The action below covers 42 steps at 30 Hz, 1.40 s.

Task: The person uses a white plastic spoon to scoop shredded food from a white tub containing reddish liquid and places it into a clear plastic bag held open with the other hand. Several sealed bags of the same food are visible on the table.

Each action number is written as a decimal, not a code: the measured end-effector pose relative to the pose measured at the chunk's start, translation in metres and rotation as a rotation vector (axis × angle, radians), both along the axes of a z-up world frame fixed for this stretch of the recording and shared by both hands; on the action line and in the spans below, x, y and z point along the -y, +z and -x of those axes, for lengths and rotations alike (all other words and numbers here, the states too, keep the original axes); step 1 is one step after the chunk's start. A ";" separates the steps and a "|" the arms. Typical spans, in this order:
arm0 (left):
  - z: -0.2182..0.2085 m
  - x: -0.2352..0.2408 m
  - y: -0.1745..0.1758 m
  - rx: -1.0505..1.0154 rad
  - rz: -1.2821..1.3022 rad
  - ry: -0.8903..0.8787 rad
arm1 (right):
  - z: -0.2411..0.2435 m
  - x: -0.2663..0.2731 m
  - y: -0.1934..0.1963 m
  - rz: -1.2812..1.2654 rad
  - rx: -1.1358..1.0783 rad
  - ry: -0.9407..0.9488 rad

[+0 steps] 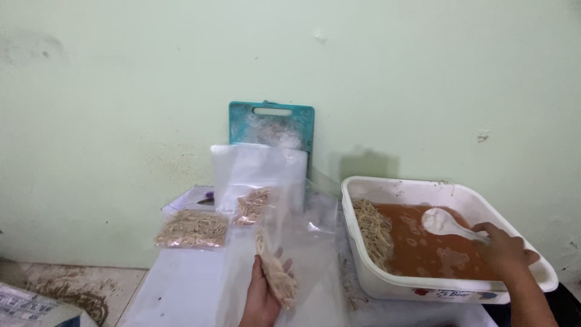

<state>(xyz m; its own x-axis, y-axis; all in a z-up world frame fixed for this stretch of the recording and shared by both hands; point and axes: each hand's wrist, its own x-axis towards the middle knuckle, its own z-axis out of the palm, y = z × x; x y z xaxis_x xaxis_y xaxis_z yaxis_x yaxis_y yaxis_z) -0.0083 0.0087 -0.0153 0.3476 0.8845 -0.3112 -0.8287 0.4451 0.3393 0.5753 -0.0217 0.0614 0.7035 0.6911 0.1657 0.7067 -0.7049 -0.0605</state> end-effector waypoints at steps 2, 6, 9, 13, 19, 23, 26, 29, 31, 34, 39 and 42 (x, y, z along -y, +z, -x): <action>-0.001 -0.007 -0.011 -0.014 0.011 0.027 | -0.010 0.004 0.001 0.020 -0.003 -0.077; 0.000 -0.019 -0.022 -0.079 0.093 -0.003 | -0.039 0.005 -0.005 0.043 0.194 -0.234; -0.001 -0.034 -0.053 -0.111 0.042 -0.007 | -0.032 0.020 0.023 -0.160 0.029 -0.051; 0.004 -0.060 -0.104 -0.054 -0.008 -0.054 | -0.030 -0.003 0.032 -0.244 -0.050 -0.041; 0.006 -0.075 -0.113 -0.216 0.085 0.007 | -0.007 -0.038 0.035 -0.194 -0.137 -0.069; 0.013 -0.104 -0.170 -0.136 -0.029 -0.056 | 0.036 -0.035 0.044 -0.198 -0.231 -0.015; 0.012 -0.106 -0.177 -0.129 -0.020 -0.081 | 0.050 -0.031 0.045 -0.209 -0.252 0.063; 0.012 -0.096 -0.159 -0.155 -0.001 -0.039 | 0.059 -0.039 0.038 -0.186 -0.256 0.113; 0.010 -0.091 -0.151 -0.179 0.018 0.011 | 0.062 -0.045 0.032 -0.137 -0.230 0.118; 0.012 -0.091 -0.153 -0.167 0.008 -0.002 | 0.089 -0.040 0.048 -0.192 -0.293 0.189; 0.004 -0.064 -0.087 -0.221 0.087 0.015 | 0.176 -0.013 0.098 -0.311 -0.786 0.165; 0.001 -0.058 -0.077 -0.244 0.088 0.011 | 0.136 -0.047 0.034 -0.214 -0.362 0.338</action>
<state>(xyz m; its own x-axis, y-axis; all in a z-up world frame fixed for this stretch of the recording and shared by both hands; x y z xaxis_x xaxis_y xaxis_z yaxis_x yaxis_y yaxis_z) -0.0097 0.0672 -0.0921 0.2434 0.8533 -0.4612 -0.7317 0.4737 0.4902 0.4395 0.0254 0.0951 0.4863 0.8661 0.1157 0.7991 -0.3873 -0.4598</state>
